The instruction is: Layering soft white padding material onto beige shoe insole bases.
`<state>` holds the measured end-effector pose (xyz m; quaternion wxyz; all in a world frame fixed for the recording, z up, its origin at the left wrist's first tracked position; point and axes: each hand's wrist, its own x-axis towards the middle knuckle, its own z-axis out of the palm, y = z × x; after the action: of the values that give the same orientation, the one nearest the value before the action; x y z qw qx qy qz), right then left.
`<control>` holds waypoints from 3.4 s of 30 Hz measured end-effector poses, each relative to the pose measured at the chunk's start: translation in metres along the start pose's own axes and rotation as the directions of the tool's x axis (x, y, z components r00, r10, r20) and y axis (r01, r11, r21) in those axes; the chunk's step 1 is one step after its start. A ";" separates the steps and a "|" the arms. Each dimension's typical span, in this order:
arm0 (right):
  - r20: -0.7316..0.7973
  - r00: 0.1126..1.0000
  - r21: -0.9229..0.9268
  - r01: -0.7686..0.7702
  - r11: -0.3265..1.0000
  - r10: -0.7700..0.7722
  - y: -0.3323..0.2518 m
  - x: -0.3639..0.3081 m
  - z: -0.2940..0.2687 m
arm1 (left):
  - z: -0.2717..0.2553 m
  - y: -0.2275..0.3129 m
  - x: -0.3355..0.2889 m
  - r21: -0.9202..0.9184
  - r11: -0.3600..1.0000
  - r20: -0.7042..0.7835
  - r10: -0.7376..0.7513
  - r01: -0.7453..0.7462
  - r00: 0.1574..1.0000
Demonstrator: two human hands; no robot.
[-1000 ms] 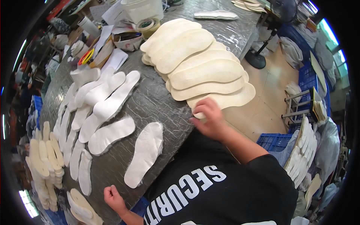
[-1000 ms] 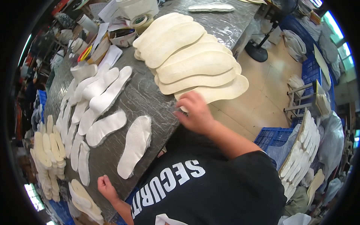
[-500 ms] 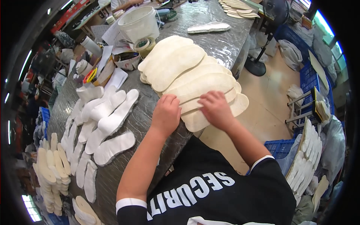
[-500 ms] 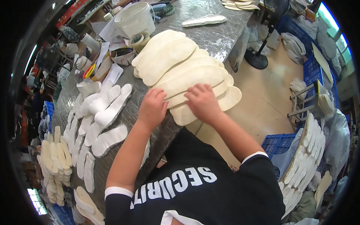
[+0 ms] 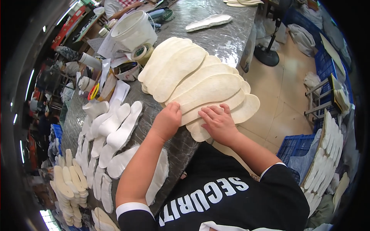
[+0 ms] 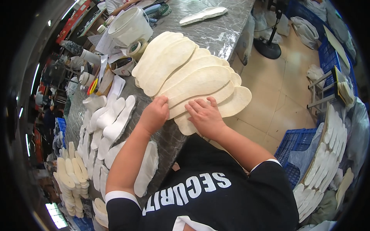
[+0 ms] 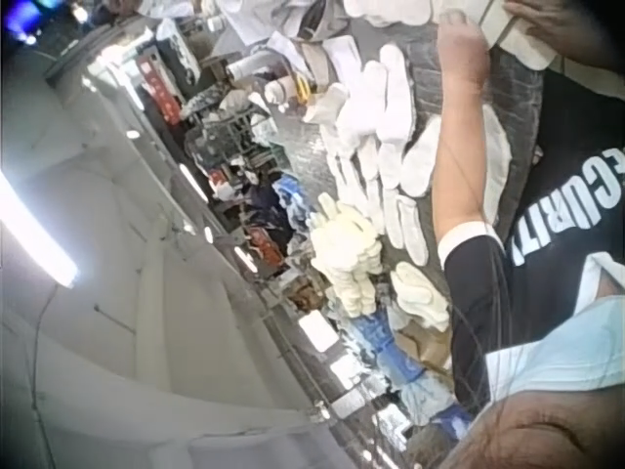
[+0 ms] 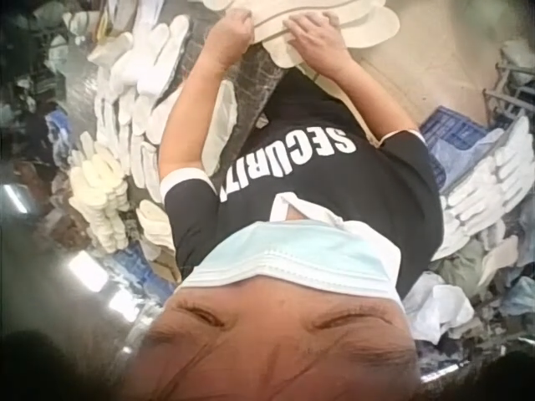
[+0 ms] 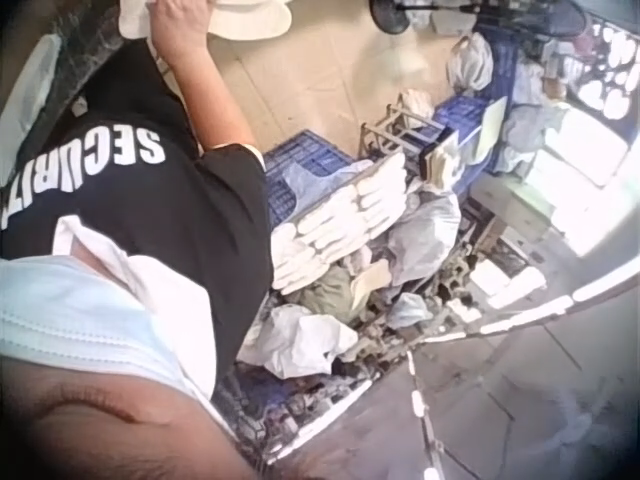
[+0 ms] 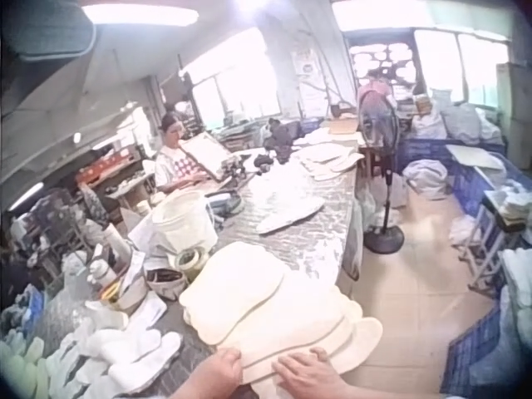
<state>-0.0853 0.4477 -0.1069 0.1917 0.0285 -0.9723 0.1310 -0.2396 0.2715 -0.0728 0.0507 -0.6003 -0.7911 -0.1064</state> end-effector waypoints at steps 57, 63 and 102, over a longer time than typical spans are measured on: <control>0.461 0.871 0.510 -0.417 -0.752 -0.170 -0.085 0.032 0.035 | -0.205 0.091 -0.163 -0.511 0.634 -0.335 -0.769 0.581 0.545; 0.429 0.847 0.498 -0.513 -0.699 -0.315 -0.103 0.022 0.026 | -0.165 0.147 -0.282 -0.763 -0.022 0.142 -0.981 0.646 0.135; 0.873 0.391 0.411 -0.912 0.007 -0.290 -0.105 0.037 0.020 | -0.098 0.101 -0.222 -0.289 0.655 0.201 -0.672 0.698 0.713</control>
<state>-0.1154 0.3412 -0.0851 -0.4095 -0.0840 -0.5326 0.7359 -0.0864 0.0670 -0.0127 -0.1289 -0.2602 -0.9285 -0.2314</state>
